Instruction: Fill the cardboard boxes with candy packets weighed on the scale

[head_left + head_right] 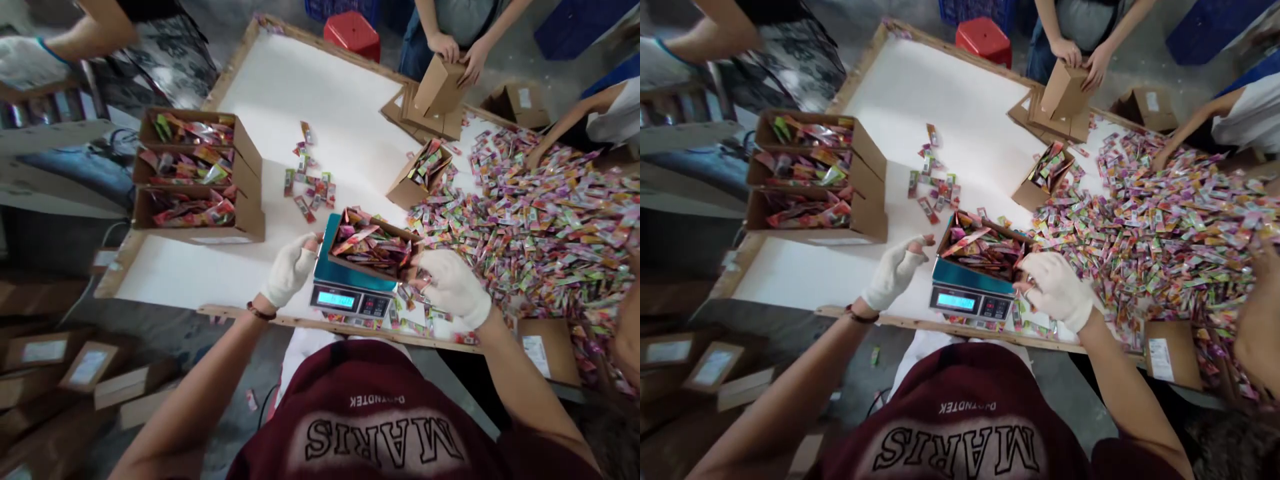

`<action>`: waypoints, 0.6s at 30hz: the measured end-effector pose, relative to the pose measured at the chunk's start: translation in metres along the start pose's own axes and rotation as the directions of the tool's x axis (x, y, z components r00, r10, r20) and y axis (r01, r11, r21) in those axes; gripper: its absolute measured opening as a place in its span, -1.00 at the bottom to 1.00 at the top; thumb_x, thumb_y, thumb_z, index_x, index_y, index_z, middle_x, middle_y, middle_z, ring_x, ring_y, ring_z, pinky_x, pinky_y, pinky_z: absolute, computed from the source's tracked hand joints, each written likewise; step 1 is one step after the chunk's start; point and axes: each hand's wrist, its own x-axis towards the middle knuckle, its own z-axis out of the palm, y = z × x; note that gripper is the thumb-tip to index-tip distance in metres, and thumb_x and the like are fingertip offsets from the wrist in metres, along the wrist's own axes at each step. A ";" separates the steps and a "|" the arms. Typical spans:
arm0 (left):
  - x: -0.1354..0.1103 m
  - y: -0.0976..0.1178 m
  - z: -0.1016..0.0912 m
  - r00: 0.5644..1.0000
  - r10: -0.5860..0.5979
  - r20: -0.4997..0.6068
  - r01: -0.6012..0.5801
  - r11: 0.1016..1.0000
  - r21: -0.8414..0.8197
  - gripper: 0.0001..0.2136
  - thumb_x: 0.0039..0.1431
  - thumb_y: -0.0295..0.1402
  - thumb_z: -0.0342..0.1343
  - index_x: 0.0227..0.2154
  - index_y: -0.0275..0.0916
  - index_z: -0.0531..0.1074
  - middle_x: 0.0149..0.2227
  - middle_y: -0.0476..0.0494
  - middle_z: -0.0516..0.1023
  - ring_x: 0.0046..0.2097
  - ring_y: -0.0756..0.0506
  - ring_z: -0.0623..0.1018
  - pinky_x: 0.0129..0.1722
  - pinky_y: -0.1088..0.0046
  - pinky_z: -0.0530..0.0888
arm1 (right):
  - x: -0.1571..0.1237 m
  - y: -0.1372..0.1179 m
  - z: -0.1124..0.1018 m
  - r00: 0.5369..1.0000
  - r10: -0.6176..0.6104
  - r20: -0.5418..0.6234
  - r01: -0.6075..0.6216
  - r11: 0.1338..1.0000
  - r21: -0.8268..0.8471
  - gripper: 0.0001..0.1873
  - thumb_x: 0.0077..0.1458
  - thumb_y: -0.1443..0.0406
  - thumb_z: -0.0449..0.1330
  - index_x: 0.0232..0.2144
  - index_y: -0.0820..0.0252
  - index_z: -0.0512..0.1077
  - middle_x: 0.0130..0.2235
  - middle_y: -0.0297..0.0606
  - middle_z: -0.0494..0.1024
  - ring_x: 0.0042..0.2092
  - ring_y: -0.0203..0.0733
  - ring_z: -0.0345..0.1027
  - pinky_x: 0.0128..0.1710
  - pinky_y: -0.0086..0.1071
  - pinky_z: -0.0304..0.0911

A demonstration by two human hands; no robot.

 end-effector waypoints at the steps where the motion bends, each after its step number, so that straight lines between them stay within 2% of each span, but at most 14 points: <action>1: -0.003 -0.001 -0.004 0.998 -0.039 -0.042 0.037 0.999 -0.031 -0.33 0.38 0.17 -0.15 0.10 -0.34 0.51 0.00 -0.34 0.65 -0.14 -0.20 0.64 -0.07 0.28 0.58 | -0.002 0.000 -0.007 0.996 0.031 -0.088 -0.030 0.999 0.019 -0.71 0.29 0.24 0.22 0.02 0.18 0.49 0.02 -0.06 0.59 0.07 0.06 0.44 0.10 -0.07 0.33; 2: -0.006 -0.003 -0.007 0.995 -0.070 -0.075 0.066 0.996 -0.059 -0.32 0.37 0.19 -0.15 0.10 -0.34 0.51 0.01 -0.35 0.64 -0.17 -0.19 0.64 -0.10 0.28 0.58 | 0.000 -0.001 -0.012 0.988 0.052 -0.143 -0.049 0.998 0.026 -0.68 0.30 0.25 0.21 0.07 0.18 0.47 0.04 -0.05 0.57 0.10 0.07 0.43 0.11 -0.07 0.35; 4: -0.011 -0.006 -0.011 0.989 -0.102 -0.110 0.091 0.990 -0.103 -0.31 0.35 0.20 -0.13 0.11 -0.34 0.50 0.02 -0.36 0.63 -0.21 -0.16 0.63 -0.13 0.29 0.58 | 0.012 -0.005 -0.012 0.989 0.062 -0.137 -0.060 0.998 0.018 -0.63 0.30 0.30 0.19 0.14 0.18 0.43 0.10 -0.03 0.52 0.15 0.08 0.39 0.14 -0.08 0.35; 8: -0.019 -0.002 -0.011 0.983 -0.101 -0.151 0.080 0.987 -0.136 -0.34 0.36 0.19 -0.10 0.09 -0.33 0.51 0.03 -0.34 0.63 -0.23 -0.13 0.61 -0.15 0.31 0.56 | 0.065 -0.019 0.011 0.991 0.047 0.125 -0.038 0.996 -0.080 -0.44 0.25 0.38 0.19 0.28 0.13 0.36 0.20 -0.04 0.42 0.16 0.10 0.36 0.13 -0.08 0.35; 11: -0.025 0.004 -0.007 0.983 -0.094 -0.157 0.073 0.988 -0.134 -0.35 0.36 0.18 -0.10 0.08 -0.33 0.52 0.02 -0.34 0.63 -0.22 -0.12 0.61 -0.16 0.31 0.56 | 0.104 -0.023 0.036 0.947 0.111 0.301 -0.045 0.975 -0.216 -0.32 0.21 0.38 0.19 0.36 0.07 0.29 0.21 -0.02 0.40 0.13 0.17 0.35 0.07 -0.04 0.33; 13: -0.030 0.006 -0.005 0.985 -0.084 -0.151 0.065 0.990 -0.126 -0.35 0.36 0.18 -0.10 0.07 -0.33 0.52 0.03 -0.33 0.64 -0.22 -0.13 0.62 -0.14 0.30 0.56 | 0.120 -0.020 0.051 0.915 0.169 0.367 -0.065 0.958 -0.280 -0.34 0.22 0.38 0.15 0.36 0.09 0.29 0.17 0.02 0.42 0.09 0.17 0.37 0.01 -0.06 0.33; 15: -0.034 0.006 -0.004 0.988 -0.069 -0.140 0.054 0.993 -0.108 -0.37 0.36 0.17 -0.09 0.04 -0.32 0.53 0.02 -0.32 0.64 -0.21 -0.14 0.62 -0.12 0.29 0.56 | 0.126 -0.014 0.062 0.900 0.190 0.392 -0.072 0.953 -0.296 -0.42 0.25 0.41 0.08 0.30 0.13 0.36 0.11 0.03 0.46 0.05 0.13 0.39 -0.02 -0.11 0.31; 18: -0.035 0.005 -0.004 0.990 -0.044 -0.136 0.033 0.996 -0.080 -0.41 0.35 0.16 -0.07 -0.01 -0.30 0.54 0.02 -0.30 0.65 -0.20 -0.15 0.62 -0.09 0.27 0.56 | 0.119 -0.003 0.065 0.943 0.118 0.311 -0.055 0.977 -0.205 -0.55 0.31 0.45 -0.02 0.11 0.16 0.50 -0.01 -0.02 0.53 0.03 0.04 0.41 0.02 -0.17 0.29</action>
